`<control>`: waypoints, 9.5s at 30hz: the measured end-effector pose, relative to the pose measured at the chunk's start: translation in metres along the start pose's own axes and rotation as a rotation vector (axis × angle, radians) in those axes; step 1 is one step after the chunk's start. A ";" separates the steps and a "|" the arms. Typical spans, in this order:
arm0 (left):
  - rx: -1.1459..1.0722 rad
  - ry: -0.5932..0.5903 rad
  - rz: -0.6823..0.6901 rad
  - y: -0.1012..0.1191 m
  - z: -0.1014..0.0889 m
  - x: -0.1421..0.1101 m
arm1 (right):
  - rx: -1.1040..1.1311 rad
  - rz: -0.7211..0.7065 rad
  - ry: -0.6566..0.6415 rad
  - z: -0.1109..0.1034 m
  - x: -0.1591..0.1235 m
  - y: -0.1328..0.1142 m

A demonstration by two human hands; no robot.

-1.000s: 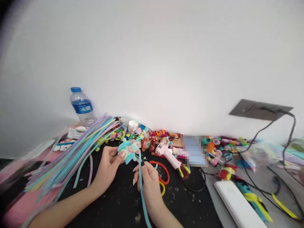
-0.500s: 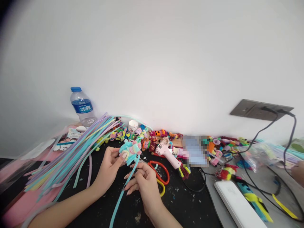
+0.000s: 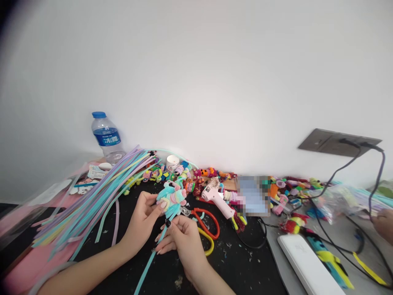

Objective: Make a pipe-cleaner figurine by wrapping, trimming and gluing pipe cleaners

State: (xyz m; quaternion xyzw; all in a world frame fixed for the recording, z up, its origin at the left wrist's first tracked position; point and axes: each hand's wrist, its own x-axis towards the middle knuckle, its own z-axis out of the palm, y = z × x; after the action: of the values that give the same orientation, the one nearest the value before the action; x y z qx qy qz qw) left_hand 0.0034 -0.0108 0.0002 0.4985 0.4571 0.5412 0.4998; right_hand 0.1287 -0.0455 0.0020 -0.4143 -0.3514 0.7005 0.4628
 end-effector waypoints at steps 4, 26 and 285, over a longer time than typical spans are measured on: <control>-0.020 -0.011 0.011 0.002 0.002 -0.001 | -0.026 -0.001 0.018 -0.002 0.002 0.001; -0.054 -0.024 0.048 0.002 0.002 -0.003 | -0.094 0.015 0.157 0.004 0.001 -0.003; -0.372 -0.566 -0.342 0.010 -0.027 0.032 | -0.472 -0.321 0.146 -0.051 0.007 -0.030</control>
State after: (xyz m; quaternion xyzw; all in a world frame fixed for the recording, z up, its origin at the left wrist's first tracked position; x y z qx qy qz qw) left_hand -0.0246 0.0206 0.0101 0.4452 0.2715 0.3646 0.7715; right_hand 0.1840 -0.0234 0.0055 -0.4988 -0.5313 0.4859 0.4825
